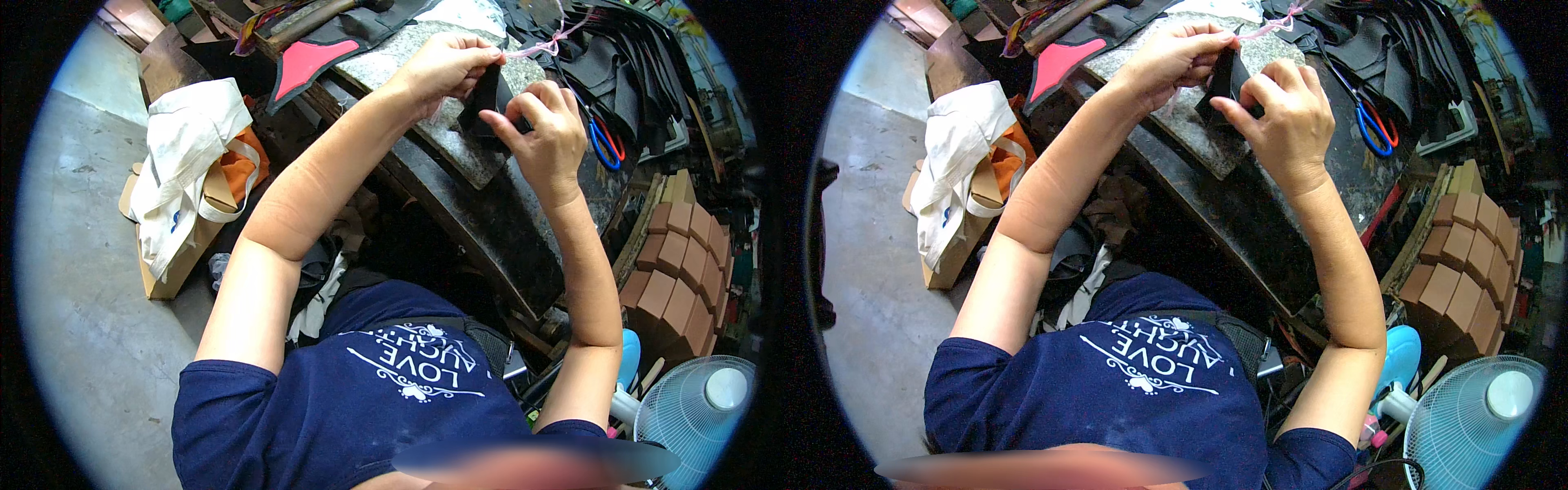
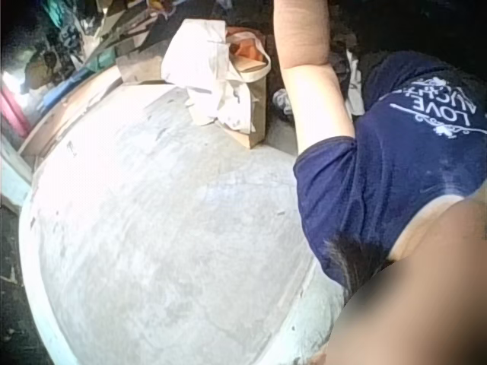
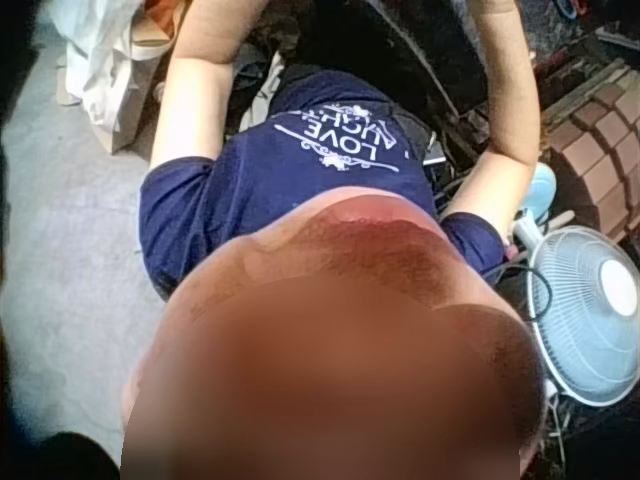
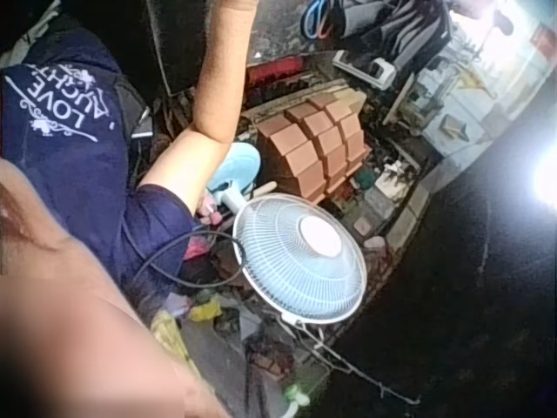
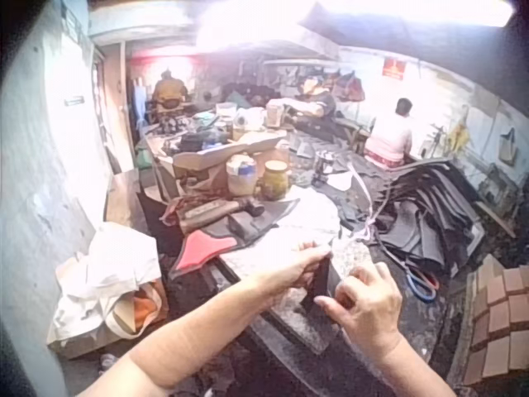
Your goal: The person gathers black leather straps on a workbench, aligns them into neat stacks, and ties each bundle with a pink string. The person repeats this process to form multiple tied bundles and places them on the bench.
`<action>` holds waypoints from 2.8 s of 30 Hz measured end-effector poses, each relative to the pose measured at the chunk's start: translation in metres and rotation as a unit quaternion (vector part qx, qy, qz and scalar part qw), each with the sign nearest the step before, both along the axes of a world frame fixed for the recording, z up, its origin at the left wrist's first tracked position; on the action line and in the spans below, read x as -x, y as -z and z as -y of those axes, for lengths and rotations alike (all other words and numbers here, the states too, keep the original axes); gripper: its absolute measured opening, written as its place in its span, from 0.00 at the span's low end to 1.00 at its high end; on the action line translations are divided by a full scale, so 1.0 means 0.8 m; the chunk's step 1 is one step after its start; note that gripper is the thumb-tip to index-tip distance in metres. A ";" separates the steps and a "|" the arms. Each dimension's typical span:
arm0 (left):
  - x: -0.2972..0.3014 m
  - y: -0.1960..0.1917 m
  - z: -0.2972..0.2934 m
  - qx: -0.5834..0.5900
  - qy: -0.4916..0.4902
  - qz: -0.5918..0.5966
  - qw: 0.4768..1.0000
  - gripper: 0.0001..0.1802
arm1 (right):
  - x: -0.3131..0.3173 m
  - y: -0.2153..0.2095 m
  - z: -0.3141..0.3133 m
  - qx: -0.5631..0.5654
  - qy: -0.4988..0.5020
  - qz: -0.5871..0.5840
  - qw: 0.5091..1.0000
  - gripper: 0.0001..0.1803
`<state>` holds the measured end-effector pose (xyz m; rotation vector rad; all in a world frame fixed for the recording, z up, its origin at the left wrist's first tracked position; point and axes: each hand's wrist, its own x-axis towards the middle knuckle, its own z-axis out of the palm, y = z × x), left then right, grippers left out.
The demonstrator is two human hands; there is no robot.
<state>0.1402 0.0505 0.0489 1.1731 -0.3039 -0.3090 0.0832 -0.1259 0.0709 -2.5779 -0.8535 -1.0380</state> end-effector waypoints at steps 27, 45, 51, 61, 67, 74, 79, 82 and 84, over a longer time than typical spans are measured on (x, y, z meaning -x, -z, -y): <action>0.003 -0.015 0.001 -0.071 -0.026 0.040 0.996 0.09 | -0.071 0.007 0.010 -0.315 -0.049 -0.343 0.884 0.21; 0.008 0.040 -0.019 -0.383 -0.209 0.336 0.835 0.12 | -0.049 0.041 0.062 -0.622 -0.093 -0.391 0.672 0.16; 0.010 0.016 -0.025 -0.070 -0.019 -0.008 0.997 0.17 | -0.024 -0.015 0.048 -0.479 -0.112 -0.383 0.782 0.19; 0.034 0.017 0.013 -0.180 -0.161 0.251 0.937 0.10 | -0.062 -0.047 0.002 -0.463 -0.177 -0.515 0.700 0.18; 0.038 0.024 0.013 -0.125 -0.193 0.202 0.952 0.10 | -0.046 -0.018 0.018 -0.303 -0.216 -0.505 0.779 0.29; 0.044 0.003 0.008 -0.226 -0.206 0.243 0.921 0.09 | -0.042 0.000 0.010 -0.366 -0.179 -0.422 0.810 0.21; 0.041 -0.005 0.002 -0.349 -0.184 0.304 0.867 0.10 | -0.023 -0.001 -0.003 -0.173 -0.096 -0.190 0.962 0.15; 0.048 -0.004 0.005 -0.426 -0.240 0.391 0.780 0.09 | -0.020 -0.008 -0.008 -0.122 -0.062 -0.142 0.980 0.08; 0.055 -0.003 0.007 -0.441 -0.277 0.427 0.739 0.08 | -0.021 -0.012 -0.010 -0.113 -0.038 -0.168 0.978 0.05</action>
